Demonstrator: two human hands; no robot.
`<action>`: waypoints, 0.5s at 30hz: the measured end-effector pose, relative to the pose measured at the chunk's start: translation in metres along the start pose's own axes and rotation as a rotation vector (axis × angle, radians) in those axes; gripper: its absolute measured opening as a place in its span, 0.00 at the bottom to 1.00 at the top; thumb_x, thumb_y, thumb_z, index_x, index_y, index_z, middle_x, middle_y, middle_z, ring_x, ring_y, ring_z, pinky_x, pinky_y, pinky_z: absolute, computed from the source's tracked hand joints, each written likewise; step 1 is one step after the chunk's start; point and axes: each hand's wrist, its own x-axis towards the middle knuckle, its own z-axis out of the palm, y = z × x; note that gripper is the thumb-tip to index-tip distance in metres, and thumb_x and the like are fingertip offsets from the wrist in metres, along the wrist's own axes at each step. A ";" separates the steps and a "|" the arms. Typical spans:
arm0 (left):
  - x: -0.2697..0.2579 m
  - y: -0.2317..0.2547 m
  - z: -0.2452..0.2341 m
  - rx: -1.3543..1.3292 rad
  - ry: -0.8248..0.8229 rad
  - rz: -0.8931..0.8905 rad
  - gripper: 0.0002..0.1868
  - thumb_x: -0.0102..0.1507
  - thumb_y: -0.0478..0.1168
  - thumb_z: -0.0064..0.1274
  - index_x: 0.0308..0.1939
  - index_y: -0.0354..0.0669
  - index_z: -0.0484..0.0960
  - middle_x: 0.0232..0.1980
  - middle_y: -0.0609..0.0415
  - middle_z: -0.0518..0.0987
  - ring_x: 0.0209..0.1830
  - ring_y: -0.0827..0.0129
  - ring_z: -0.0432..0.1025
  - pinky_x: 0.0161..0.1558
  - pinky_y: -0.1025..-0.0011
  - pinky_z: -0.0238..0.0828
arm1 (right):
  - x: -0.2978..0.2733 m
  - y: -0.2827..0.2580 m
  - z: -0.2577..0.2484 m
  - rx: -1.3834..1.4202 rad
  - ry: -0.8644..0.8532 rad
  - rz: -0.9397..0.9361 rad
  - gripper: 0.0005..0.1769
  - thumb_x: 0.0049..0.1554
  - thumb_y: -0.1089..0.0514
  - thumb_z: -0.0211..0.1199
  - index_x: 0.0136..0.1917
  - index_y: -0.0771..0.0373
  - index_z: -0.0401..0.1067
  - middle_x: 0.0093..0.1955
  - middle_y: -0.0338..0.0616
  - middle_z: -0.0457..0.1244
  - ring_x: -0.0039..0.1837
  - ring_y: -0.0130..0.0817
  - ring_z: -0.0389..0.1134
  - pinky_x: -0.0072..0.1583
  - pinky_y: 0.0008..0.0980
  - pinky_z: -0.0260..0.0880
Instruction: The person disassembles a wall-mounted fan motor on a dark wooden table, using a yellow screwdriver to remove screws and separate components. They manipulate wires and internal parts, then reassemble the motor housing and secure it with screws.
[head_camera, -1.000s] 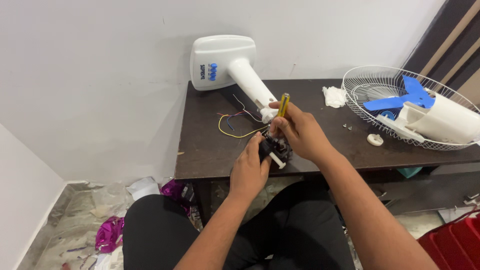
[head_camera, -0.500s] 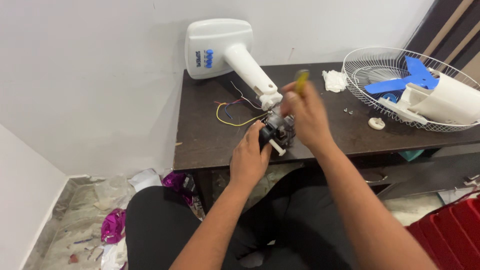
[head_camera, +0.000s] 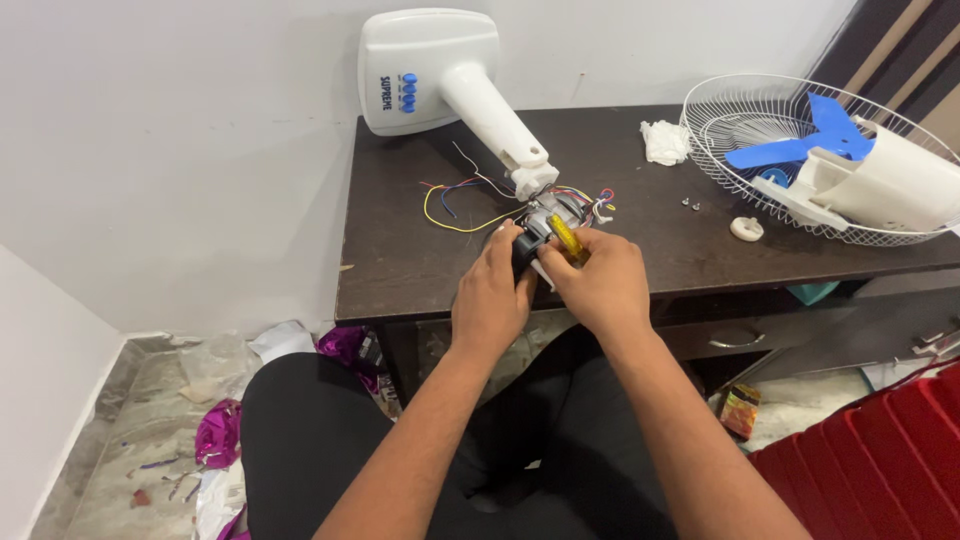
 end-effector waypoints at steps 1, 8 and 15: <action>0.001 -0.001 0.000 0.001 0.013 0.023 0.33 0.61 0.35 0.58 0.68 0.35 0.62 0.64 0.38 0.76 0.59 0.42 0.74 0.56 0.52 0.72 | 0.000 0.000 0.001 -0.040 0.023 -0.023 0.15 0.51 0.48 0.70 0.42 0.63 0.79 0.30 0.50 0.67 0.32 0.41 0.69 0.40 0.39 0.68; 0.000 -0.001 -0.002 -0.014 -0.008 -0.003 0.34 0.63 0.36 0.58 0.69 0.33 0.62 0.63 0.38 0.76 0.58 0.40 0.74 0.55 0.51 0.72 | 0.000 -0.001 0.010 -0.026 0.095 -0.069 0.14 0.48 0.51 0.69 0.39 0.65 0.76 0.31 0.52 0.67 0.34 0.44 0.69 0.41 0.40 0.68; -0.001 0.003 -0.004 -0.008 -0.019 -0.036 0.34 0.61 0.36 0.58 0.69 0.34 0.63 0.65 0.36 0.75 0.59 0.39 0.73 0.55 0.51 0.72 | -0.001 -0.003 0.012 0.020 0.113 -0.074 0.12 0.46 0.53 0.68 0.37 0.64 0.75 0.29 0.49 0.67 0.33 0.41 0.70 0.40 0.38 0.68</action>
